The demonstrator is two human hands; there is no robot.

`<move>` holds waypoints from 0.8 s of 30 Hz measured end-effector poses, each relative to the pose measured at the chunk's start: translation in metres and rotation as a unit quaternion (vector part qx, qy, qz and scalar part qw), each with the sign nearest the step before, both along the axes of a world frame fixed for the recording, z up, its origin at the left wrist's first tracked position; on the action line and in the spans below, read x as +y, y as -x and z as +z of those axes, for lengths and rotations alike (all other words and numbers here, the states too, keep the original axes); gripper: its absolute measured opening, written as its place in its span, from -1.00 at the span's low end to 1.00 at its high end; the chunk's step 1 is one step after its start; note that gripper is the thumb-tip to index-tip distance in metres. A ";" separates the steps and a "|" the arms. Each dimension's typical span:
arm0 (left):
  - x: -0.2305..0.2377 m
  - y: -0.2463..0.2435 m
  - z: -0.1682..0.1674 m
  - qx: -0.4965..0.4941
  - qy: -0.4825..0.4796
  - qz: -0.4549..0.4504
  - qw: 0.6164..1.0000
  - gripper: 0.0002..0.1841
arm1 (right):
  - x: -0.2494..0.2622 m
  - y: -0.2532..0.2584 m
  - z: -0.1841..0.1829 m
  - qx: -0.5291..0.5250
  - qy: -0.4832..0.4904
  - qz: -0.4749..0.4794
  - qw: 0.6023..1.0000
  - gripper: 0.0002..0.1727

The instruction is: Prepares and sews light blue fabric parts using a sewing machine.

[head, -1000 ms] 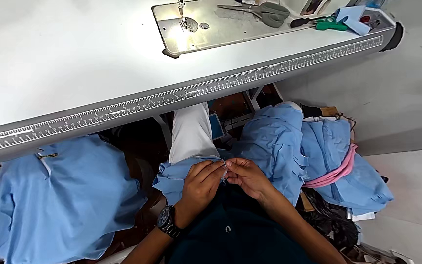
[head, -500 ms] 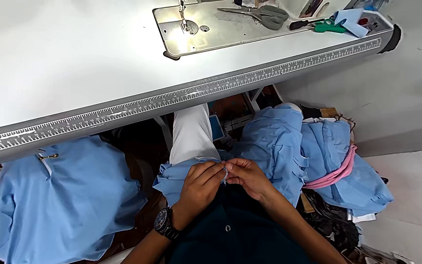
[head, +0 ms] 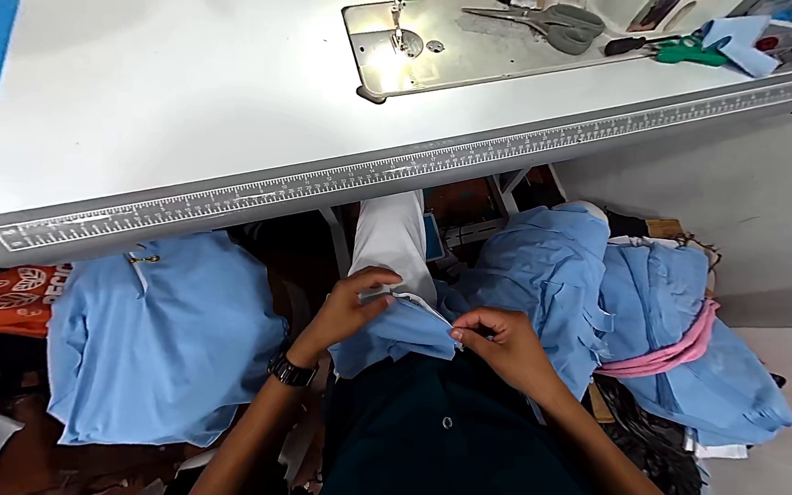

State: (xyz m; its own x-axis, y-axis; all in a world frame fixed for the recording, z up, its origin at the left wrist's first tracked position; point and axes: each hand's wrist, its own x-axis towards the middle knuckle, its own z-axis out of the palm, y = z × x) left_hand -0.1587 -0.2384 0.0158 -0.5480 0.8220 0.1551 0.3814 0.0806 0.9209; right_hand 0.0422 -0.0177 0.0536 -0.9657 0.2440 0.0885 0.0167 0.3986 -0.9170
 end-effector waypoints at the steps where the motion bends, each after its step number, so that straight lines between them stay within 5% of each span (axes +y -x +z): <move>1: 0.003 0.000 -0.002 -0.003 0.006 -0.028 1.000 -0.70 | -0.001 0.000 0.001 0.006 -0.018 0.005 1.000 -0.95; 10: 0.005 -0.013 -0.008 -0.015 0.030 -0.070 0.997 -0.78 | 0.000 -0.004 0.023 0.098 -0.146 0.043 0.983 -0.90; 16: 0.001 -0.019 -0.001 -0.155 0.064 -0.134 0.977 -0.54 | 0.004 -0.004 0.031 0.155 -0.192 0.061 0.967 -0.87; 24: -0.023 -0.008 0.028 -0.174 -0.086 -0.048 0.980 -0.76 | 0.022 -0.003 0.038 0.191 -0.173 0.026 0.966 -0.93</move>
